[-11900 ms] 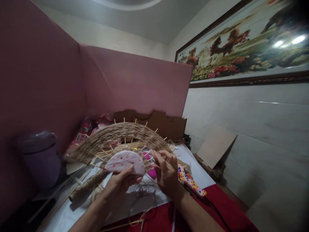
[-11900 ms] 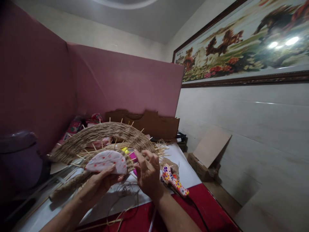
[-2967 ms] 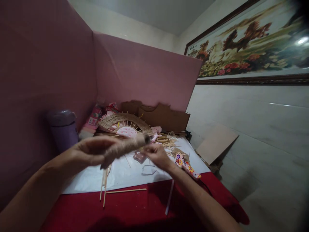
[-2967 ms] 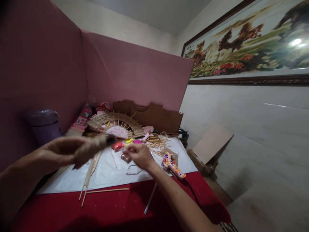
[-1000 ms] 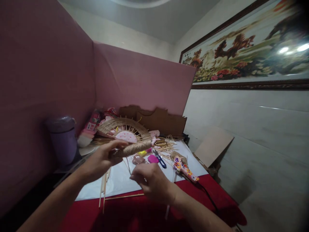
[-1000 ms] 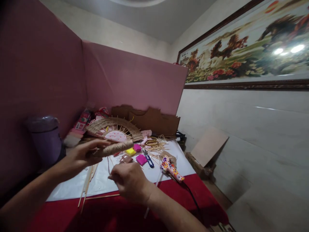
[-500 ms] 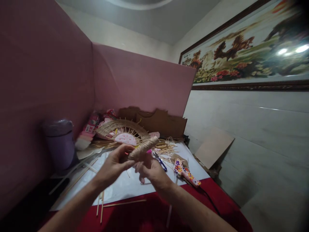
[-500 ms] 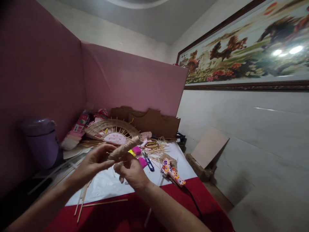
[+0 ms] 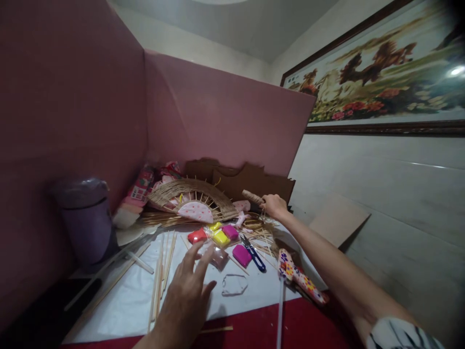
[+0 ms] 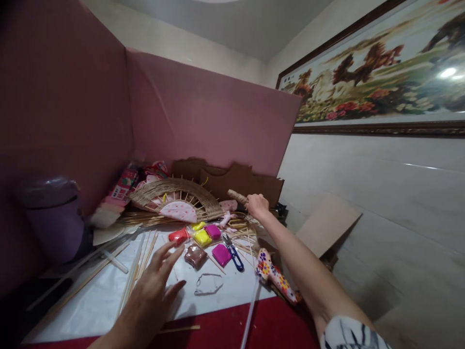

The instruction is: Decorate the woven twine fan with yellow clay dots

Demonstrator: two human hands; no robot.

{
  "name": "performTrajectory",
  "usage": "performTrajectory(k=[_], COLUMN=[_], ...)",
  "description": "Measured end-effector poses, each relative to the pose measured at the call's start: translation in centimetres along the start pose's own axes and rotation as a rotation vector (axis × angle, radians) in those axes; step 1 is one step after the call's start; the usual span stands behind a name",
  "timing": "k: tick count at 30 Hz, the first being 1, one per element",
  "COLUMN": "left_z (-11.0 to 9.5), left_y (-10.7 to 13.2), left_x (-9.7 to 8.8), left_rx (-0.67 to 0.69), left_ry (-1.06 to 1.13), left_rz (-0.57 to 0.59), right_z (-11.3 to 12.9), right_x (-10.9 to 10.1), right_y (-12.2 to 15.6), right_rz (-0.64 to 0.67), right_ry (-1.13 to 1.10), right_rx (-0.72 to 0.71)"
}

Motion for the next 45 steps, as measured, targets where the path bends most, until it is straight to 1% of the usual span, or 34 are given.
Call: performTrajectory(k=[2,4,8,11,12,14,16,18,19,21,22,24,25,27,28,30,32,35,38,40,42,45], left_z=[-0.1,-0.3,-0.6,-1.4,-1.7,-2.4,-2.9,-3.0,-2.9,-2.5,-2.2,-1.4,-0.9,0.2,0.8,1.7,2.3,3.0,3.1,2.7,2.1,1.4], left_y=[0.6,1.0,1.1,0.8,0.6,0.3,0.1,-0.2,-0.3,-0.5,-0.6,-0.6,-0.6,-0.5,-0.4,-0.2,-0.1,-0.7,-2.2,-3.4,-4.5,-5.4], left_x=[0.8,1.3,1.2,0.9,0.7,0.2,-0.4,-0.8,-1.1,-1.4,-1.5,-1.4,-1.4,-1.2,-1.1,-0.8,-0.6,-0.2,0.2,0.9,1.6,2.3], left_rx=[0.084,0.162,0.186,0.226,0.239,0.273,0.296,0.272,0.244,0.183,0.156,0.097,0.058,-0.045,-0.101,-0.213,-0.316,-0.451,-0.554,-0.61,-0.637,-0.596], left_ry=[-0.087,-0.159,-0.21,-0.186,-0.177,-0.16,-0.129,-0.087,-0.069,-0.047,-0.038,0.01,0.052,0.171,0.244,0.399,0.536,0.695,0.848,0.929,0.985,1.019], left_rz=[0.015,0.003,-0.071,-0.088,-0.092,-0.1,-0.105,-0.097,-0.094,-0.088,-0.087,-0.072,-0.063,-0.061,-0.068,-0.083,-0.094,-0.103,-0.108,-0.074,-0.034,-0.011], right_z=[0.1,0.8,3.0,4.2,4.4,4.8,5.1,5.6,5.8,6.1,6.5,7.6,7.8,8.4,8.6,8.9,8.8,9.0,9.7,10.3,11.0,12.0], right_x=[1.2,2.5,4.7,4.8,4.4,3.0,0.8,-2.0,-3.6,-6.7,-7.7,-8.6,-8.5,-7.4,-6.6,-4.8,-3.3,-2.0,-1.0,-0.5,-0.1,0.2], right_y=[-1.8,-3.4,-5.3,-5.4,-5.2,-4.3,-2.8,-0.4,1.1,4.8,6.8,10.8,12.5,15.1,16.0,17.0,17.2,17.0,16.9,16.9,17.2,17.8], right_rz=[-0.004,0.001,0.035,0.033,0.02,-0.02,-0.068,-0.137,-0.203,-0.35,-0.399,-0.42,-0.436,-0.423,-0.418,-0.38,-0.365,-0.339,-0.261,-0.198,-0.15,-0.12], right_ry=[0.07,0.118,0.15,0.139,0.135,0.131,0.129,0.084,-0.01,-0.29,-0.457,-0.8,-0.942,-1.103,-1.138,-1.128,-1.08,-0.999,-1.001,-1.029,-1.025,-0.969], right_rx=[-0.021,-0.054,-0.135,-0.194,-0.207,-0.221,-0.228,-0.217,-0.19,-0.121,-0.119,-0.177,-0.171,-0.155,-0.14,-0.132,-0.137,-0.205,-0.283,-0.319,-0.363,-0.444])
Point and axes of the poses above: each hand's wrist, its own y-axis away from the middle knuckle, its own x-axis out of the palm, z = x × y, the point moved 7 cm from there along -y, towards the middle knuckle, and after that the axes turned 3 degrees about x, right-handed, at the moved point
